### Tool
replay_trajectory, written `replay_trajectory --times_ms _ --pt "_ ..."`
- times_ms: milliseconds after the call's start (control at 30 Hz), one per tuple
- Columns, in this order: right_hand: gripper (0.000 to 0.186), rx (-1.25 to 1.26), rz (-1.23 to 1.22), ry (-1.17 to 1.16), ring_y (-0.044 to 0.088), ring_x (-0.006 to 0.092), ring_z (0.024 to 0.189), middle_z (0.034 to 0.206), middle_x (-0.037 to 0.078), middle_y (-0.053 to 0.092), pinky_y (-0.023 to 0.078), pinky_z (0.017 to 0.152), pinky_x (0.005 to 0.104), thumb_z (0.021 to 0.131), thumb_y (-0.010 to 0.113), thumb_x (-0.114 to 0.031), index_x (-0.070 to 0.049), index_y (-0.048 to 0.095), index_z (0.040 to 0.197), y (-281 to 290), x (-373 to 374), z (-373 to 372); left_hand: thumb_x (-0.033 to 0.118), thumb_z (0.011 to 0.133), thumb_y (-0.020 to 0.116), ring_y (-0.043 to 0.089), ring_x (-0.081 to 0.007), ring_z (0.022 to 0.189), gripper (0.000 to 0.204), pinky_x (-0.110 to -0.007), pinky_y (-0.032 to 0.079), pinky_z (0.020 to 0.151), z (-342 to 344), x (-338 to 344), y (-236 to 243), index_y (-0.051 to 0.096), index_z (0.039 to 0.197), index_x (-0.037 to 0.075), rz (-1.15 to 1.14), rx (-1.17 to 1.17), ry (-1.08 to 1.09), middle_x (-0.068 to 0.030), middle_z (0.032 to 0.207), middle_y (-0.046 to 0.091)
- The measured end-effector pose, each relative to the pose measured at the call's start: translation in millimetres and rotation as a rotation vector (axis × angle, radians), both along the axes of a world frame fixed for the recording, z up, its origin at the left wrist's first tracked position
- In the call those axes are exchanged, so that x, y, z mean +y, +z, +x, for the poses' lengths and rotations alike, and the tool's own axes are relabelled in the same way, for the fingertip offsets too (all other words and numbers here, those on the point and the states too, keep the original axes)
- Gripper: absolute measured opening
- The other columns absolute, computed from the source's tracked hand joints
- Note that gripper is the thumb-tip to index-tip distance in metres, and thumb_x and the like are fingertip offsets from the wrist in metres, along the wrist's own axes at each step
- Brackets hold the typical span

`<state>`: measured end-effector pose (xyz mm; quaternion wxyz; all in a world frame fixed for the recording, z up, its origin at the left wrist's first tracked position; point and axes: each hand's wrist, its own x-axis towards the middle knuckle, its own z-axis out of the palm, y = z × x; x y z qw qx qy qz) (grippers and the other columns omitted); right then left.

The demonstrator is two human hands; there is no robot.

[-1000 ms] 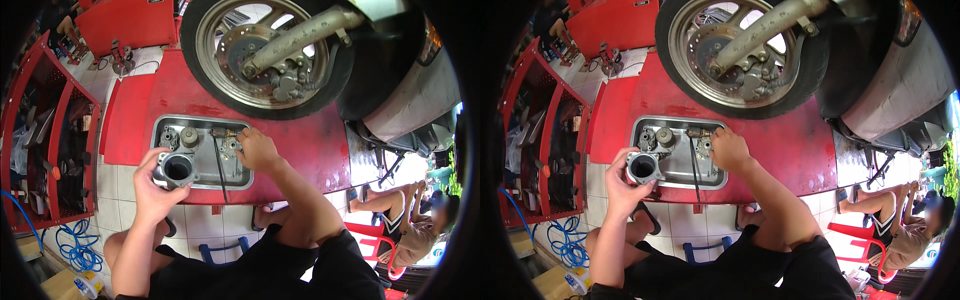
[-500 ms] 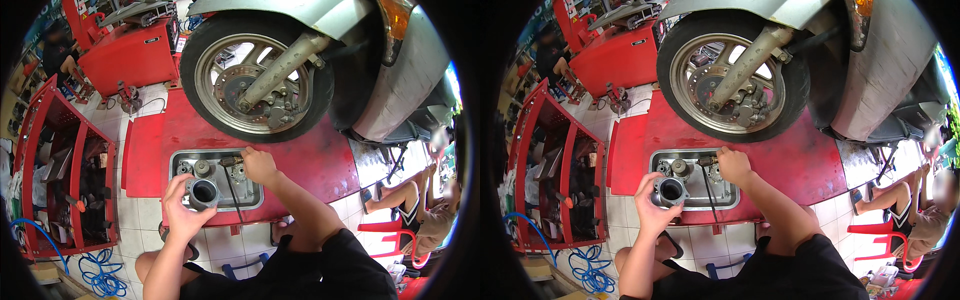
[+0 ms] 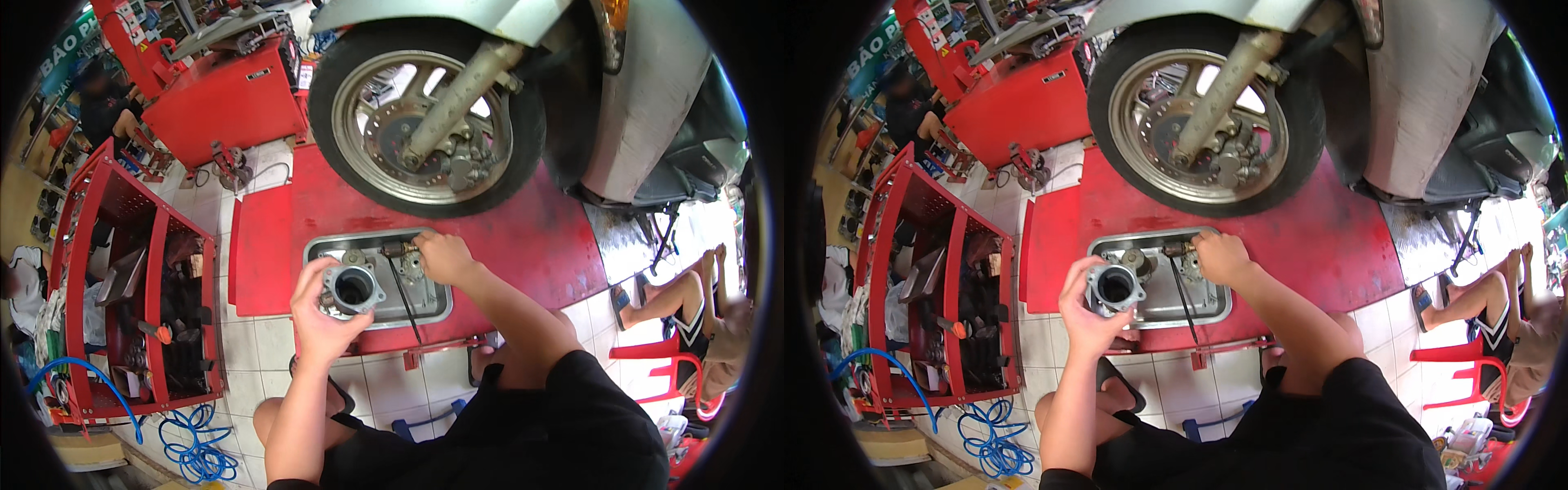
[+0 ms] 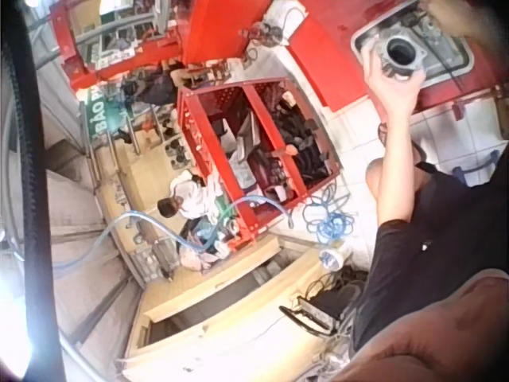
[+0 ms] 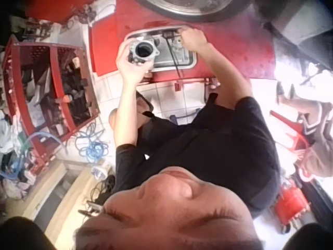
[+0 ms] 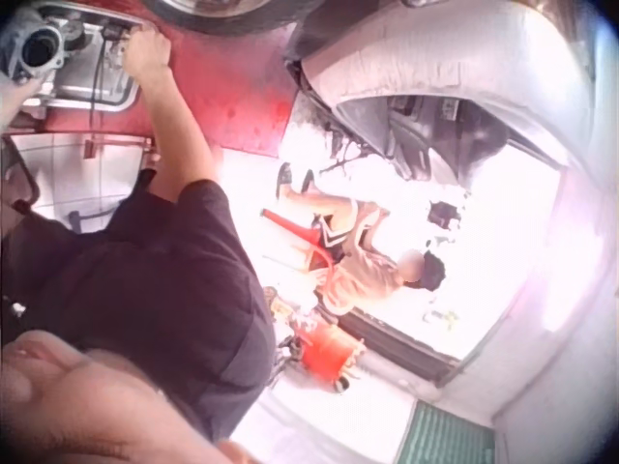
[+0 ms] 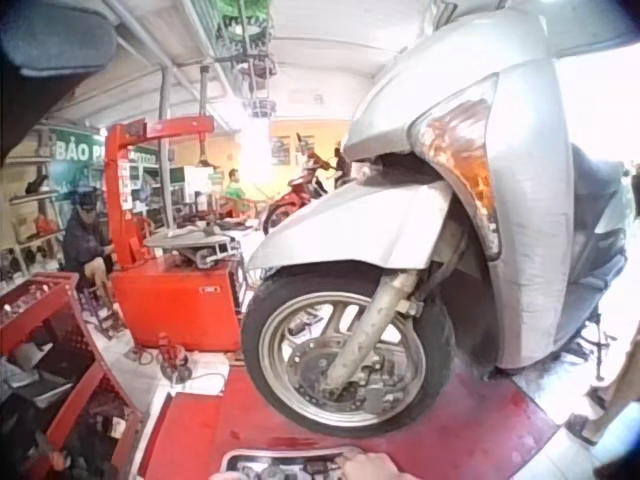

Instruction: The person disassembles a cylindrical motorcycle component over a metal tray, using a screwdriver to remove internal parts and place them into the tray. The person then picks up a cylindrical canister and uses the screwdriver to pry or scrape its surface.

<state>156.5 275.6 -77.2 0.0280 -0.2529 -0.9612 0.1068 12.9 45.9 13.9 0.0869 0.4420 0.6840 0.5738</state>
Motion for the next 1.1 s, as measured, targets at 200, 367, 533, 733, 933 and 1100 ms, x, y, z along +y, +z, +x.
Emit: replay_trajectory --times_ms 200,367,533,733,933,1100 --pt "0.033 -0.117 -0.039 -0.045 0.074 0.0355 0.095 0.112 0.017 0.069 0.061 0.079 0.0478 0.082 0.070 -0.019 -0.002 0.069 0.110 6 -18 -2 0.005 0.059 0.085 0.064 -0.0213 0.109 0.043 -0.034 0.051 0.097 -10 -5 -7 0.070 0.099 -0.002 0.081 -0.160 -0.019 -0.0098 0.118 0.063" --pt "0.037 -0.156 -0.062 0.030 0.074 0.0361 0.096 0.114 0.018 0.068 0.061 0.079 0.0476 0.083 0.074 -0.024 -0.001 0.070 0.111 13 -23 3 0.002 0.062 0.084 0.064 -0.0205 0.109 0.040 -0.033 0.050 0.097 -12 -1 -17 0.070 0.100 -0.003 0.054 -0.154 0.090 -0.0092 0.118 0.062" --pt "0.035 -0.123 -0.075 -0.051 0.074 0.0358 0.095 0.112 0.017 0.068 0.061 0.078 0.0466 0.085 0.076 -0.030 -0.001 0.073 0.105 1 -25 0 0.004 0.063 0.085 0.062 -0.0206 0.112 0.045 -0.034 0.049 0.098 -9 -2 -24 0.069 0.105 -0.003 0.132 -0.226 0.017 -0.0103 0.122 0.061" --pt "0.032 -0.105 -0.076 -0.049 0.074 0.0359 0.094 0.107 0.017 0.071 0.061 0.079 0.0464 0.088 0.076 -0.032 -0.002 0.074 0.100 1 -18 1 0.005 0.065 0.086 0.060 -0.0197 0.114 0.050 -0.034 0.046 0.103 -10 -8 -28 0.067 0.110 -0.005 0.203 -0.340 -0.088 -0.0102 0.125 0.059" --pt "0.027 -0.066 -0.069 -0.070 0.074 0.0365 0.095 0.107 0.018 0.071 0.061 0.079 0.0469 0.088 0.071 -0.024 -0.002 0.071 0.103 4 -4 5 -0.003 0.078 0.083 0.065 -0.0145 0.103 0.039 -0.031 0.051 0.096 -16 -13 -34 0.068 0.113 -0.003 0.038 -0.585 0.103 -0.0060 0.111 0.068" --pt "0.024 -0.131 -0.044 -0.061 0.074 0.0363 0.097 0.114 0.019 0.070 0.061 0.080 0.0468 0.085 0.067 -0.011 0.000 0.070 0.106 -18 0 -2 0.001 0.081 0.084 0.066 -0.0115 0.090 0.038 -0.028 0.058 0.070 -4 -9 -38 0.067 0.115 -0.001 -0.134 -0.659 0.088 -0.0050 0.098 0.071"
